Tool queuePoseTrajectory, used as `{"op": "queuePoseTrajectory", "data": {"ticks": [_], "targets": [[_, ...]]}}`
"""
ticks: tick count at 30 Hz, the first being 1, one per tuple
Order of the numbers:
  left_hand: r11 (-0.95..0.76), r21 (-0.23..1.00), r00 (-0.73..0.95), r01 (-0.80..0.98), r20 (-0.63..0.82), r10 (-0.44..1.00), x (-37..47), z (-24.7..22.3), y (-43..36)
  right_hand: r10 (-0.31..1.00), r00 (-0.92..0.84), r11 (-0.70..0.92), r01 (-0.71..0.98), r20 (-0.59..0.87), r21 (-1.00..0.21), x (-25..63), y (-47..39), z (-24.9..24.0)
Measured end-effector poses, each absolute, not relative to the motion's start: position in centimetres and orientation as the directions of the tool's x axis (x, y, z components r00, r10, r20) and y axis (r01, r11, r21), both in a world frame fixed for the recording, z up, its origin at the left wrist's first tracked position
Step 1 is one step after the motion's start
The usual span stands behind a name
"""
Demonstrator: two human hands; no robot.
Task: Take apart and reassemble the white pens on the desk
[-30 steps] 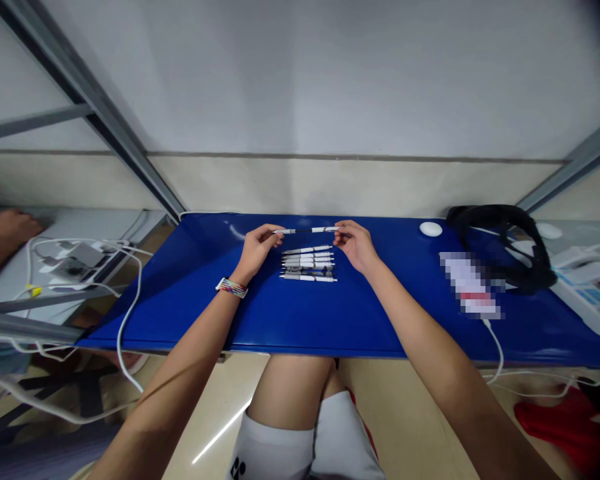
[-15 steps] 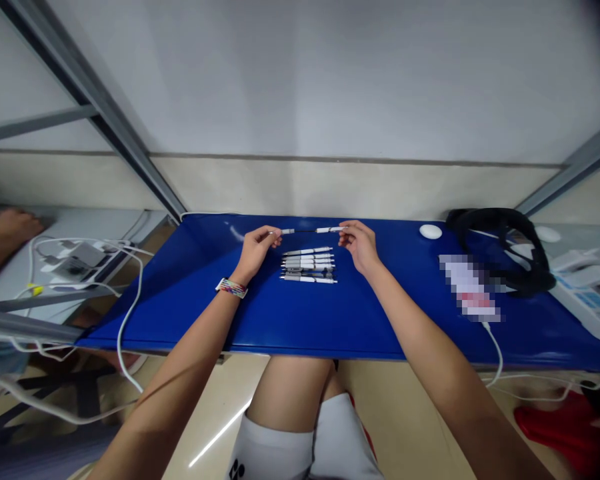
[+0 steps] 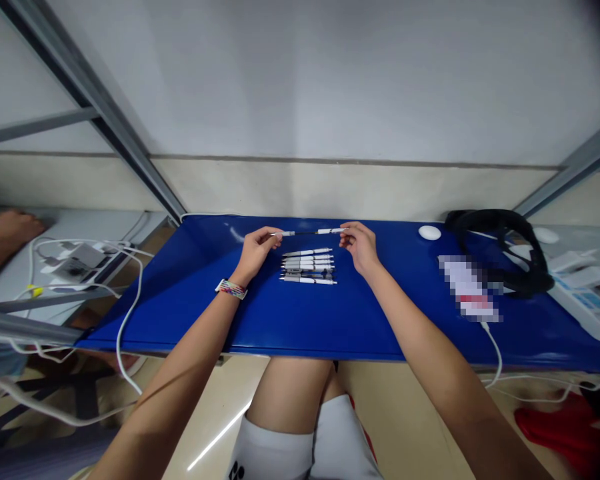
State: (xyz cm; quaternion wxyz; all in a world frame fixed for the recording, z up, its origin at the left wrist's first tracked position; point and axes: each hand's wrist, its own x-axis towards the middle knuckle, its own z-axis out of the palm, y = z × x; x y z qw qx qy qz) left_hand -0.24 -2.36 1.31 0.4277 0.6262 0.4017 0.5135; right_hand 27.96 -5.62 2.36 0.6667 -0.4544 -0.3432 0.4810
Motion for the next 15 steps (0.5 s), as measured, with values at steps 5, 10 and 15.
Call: {"op": "queuePoseTrajectory", "data": {"ticks": [5,10,15], "targets": [[-0.333,0.937,0.181,0.106,0.312,0.933,0.0,1.7,-2.9,0.969,0.242,0.122,-0.294,0.05,-0.948,27.5,-5.8,2.1],[-0.363,0.898,0.289,0.249,0.289,0.913,0.4,2.6,-3.7,0.995,-0.008,0.097,-0.18,0.1,-0.979,26.7,-6.4,2.0],[-0.374,0.874,0.273,0.311,0.295,0.916,0.4,2.8,-3.8,0.998,-0.009,0.062,-0.184,0.064,-0.981,26.5,-6.3,1.8]]}}
